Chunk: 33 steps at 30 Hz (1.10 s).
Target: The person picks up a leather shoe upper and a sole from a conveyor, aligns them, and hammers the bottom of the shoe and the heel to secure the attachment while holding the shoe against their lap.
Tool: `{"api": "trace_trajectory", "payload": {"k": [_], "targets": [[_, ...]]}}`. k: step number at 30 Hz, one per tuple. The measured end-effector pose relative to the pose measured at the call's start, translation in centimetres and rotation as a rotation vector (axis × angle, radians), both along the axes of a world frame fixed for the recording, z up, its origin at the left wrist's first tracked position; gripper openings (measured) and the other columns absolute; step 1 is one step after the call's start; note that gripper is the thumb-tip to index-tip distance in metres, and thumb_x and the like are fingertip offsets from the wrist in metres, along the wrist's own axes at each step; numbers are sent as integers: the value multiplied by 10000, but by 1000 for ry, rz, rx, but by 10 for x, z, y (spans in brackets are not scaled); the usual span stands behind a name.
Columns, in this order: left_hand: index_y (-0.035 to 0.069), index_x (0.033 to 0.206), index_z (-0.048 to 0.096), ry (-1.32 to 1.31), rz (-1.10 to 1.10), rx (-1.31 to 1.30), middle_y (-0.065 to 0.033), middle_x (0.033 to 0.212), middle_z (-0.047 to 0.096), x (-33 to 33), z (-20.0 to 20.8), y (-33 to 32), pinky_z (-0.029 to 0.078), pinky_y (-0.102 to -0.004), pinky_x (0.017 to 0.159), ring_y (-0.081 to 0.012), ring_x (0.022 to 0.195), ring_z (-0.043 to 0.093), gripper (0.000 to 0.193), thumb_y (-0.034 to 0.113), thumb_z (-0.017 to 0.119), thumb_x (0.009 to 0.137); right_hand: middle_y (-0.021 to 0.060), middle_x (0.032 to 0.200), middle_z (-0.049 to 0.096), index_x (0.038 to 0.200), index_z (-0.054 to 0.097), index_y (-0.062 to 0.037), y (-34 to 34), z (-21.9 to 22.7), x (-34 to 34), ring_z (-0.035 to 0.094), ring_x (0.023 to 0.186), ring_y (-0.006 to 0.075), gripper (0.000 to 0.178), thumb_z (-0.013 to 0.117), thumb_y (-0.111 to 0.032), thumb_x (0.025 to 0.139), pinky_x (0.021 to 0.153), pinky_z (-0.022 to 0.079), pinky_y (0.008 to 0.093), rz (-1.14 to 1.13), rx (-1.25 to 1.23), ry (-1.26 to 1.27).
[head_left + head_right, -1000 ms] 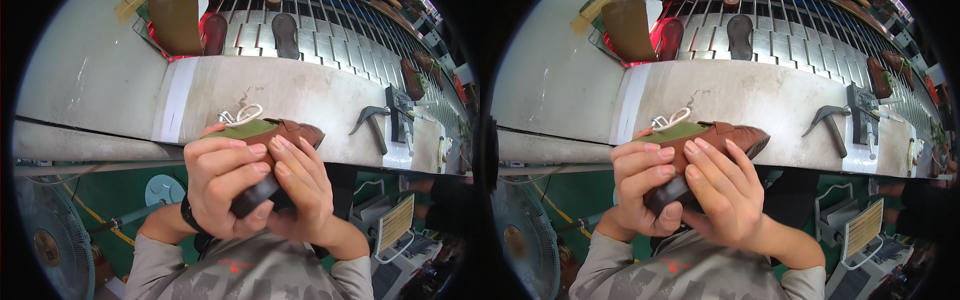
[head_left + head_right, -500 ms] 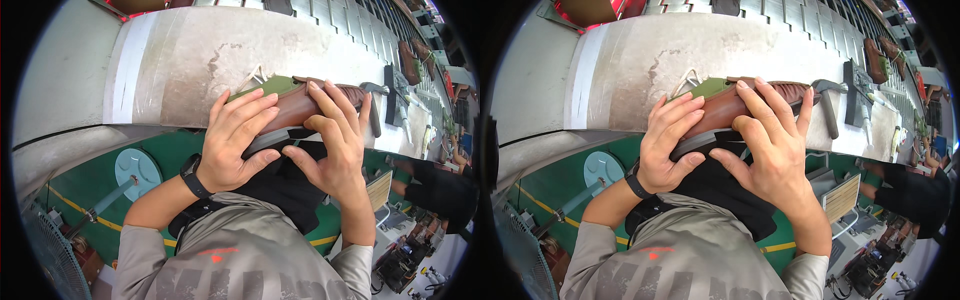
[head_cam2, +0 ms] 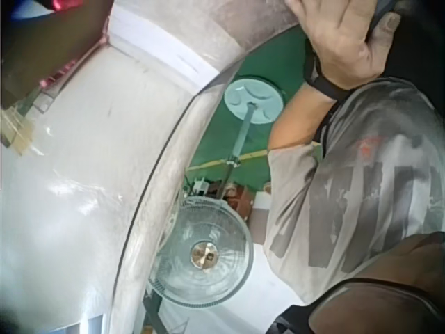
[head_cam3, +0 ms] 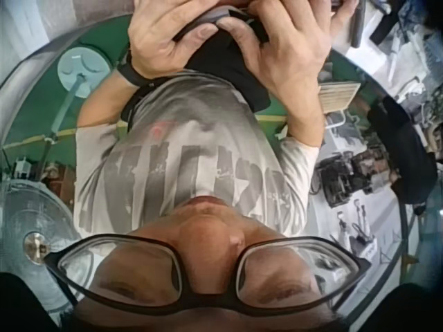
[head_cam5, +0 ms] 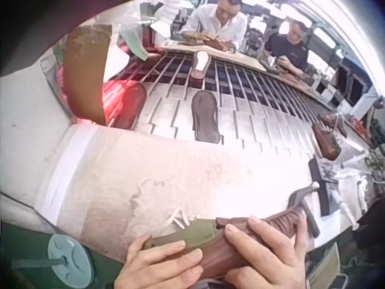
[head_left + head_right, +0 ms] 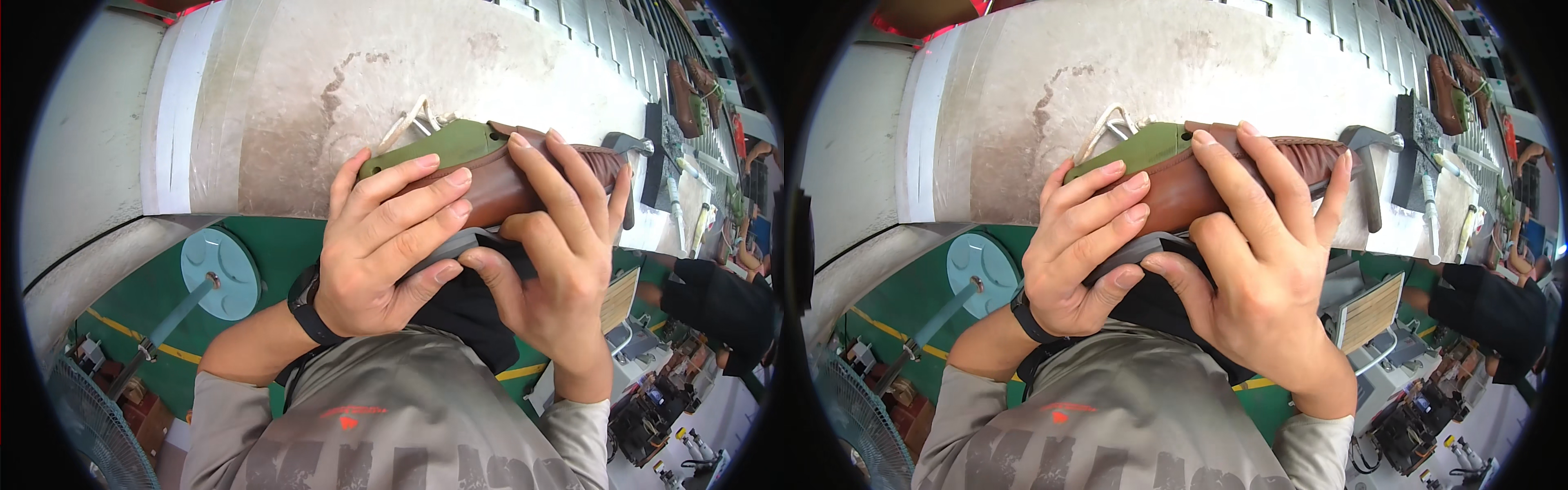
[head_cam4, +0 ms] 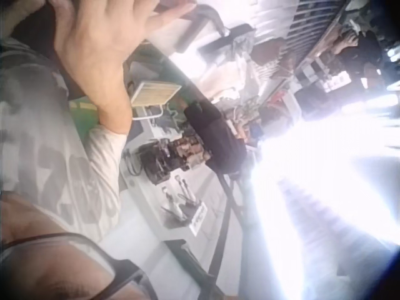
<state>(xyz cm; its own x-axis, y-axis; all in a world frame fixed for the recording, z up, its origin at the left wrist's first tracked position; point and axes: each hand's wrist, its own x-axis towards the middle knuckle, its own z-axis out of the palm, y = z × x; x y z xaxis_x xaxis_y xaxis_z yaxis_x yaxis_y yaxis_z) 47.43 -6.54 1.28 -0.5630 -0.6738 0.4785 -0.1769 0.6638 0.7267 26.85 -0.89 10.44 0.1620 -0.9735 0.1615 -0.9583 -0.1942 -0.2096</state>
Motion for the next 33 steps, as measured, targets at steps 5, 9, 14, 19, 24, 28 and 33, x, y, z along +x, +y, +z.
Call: {"api": "trace_trajectory", "payload": {"k": [5, 9, 14, 19, 24, 28, 33], "targets": [[8, 1265, 731, -61, -31, -1, -195, 1380, 705, 3, 13, -7, 374, -528, 1189, -385, 1337, 620, 400, 211, 778, 923, 187, 1432, 667, 826, 640, -73, -11, 14, -9, 562, 1412, 404, 372, 915, -315, 758, 1228, 274, 626, 49, 66, 16], [-5, 1223, 732, -12, -188, 132, -222, 1404, 679, 9, 20, -31, 445, -467, 1152, -389, 1330, 618, 427, 171, 832, 847, 212, 1442, 655, 934, 646, -60, -6, 4, -35, 592, 1386, 410, 387, 926, -216, 717, 1232, 283, 628, 151, -25, -40], [36, 1081, 655, -91, -314, 398, -220, 1538, 579, -13, 42, -64, 396, -398, 1180, -309, 1394, 564, 439, 270, 916, 816, 216, 1414, 679, 951, 646, -51, -4, 7, -66, 615, 1366, 408, 347, 891, -108, 713, 1214, 320, 635, 175, -112, -115], [72, 1040, 568, -187, -300, 418, -228, 1514, 596, -22, 45, -70, 417, -387, 1147, -287, 1309, 607, 452, 252, 915, 813, 156, 1365, 722, 892, 654, -75, -8, 2, -59, 618, 1363, 397, 260, 858, -83, 731, 1211, 310, 644, 208, -60, -121], [70, 1020, 544, -262, -277, 459, -207, 1463, 627, -31, 52, -66, 446, -379, 1111, -267, 1257, 615, 426, 201, 894, 816, 136, 1363, 726, 861, 646, -75, -7, 4, -58, 618, 1363, 388, 241, 845, -68, 727, 1211, 299, 648, 182, -46, -139], [63, 1026, 534, -291, -234, 505, -176, 1405, 651, -38, 57, -61, 472, -372, 1072, -245, 1183, 622, 410, 165, 870, 813, 128, 1343, 727, 862, 632, -54, -11, 9, -45, 648, 1289, 379, 224, 818, -45, 737, 1195, 339, 614, 124, -39, -136], [25, 1172, 580, -322, -203, 449, -157, 1341, 664, -42, 56, -66, 483, -365, 1058, -236, 1151, 632, 500, 179, 871, 796, 162, 1338, 712, 1007, 647, -19, -20, 9, -50, 676, 1198, 379, 342, 840, -73, 730, 1155, 423, 502, 138, 28, -184]]}}
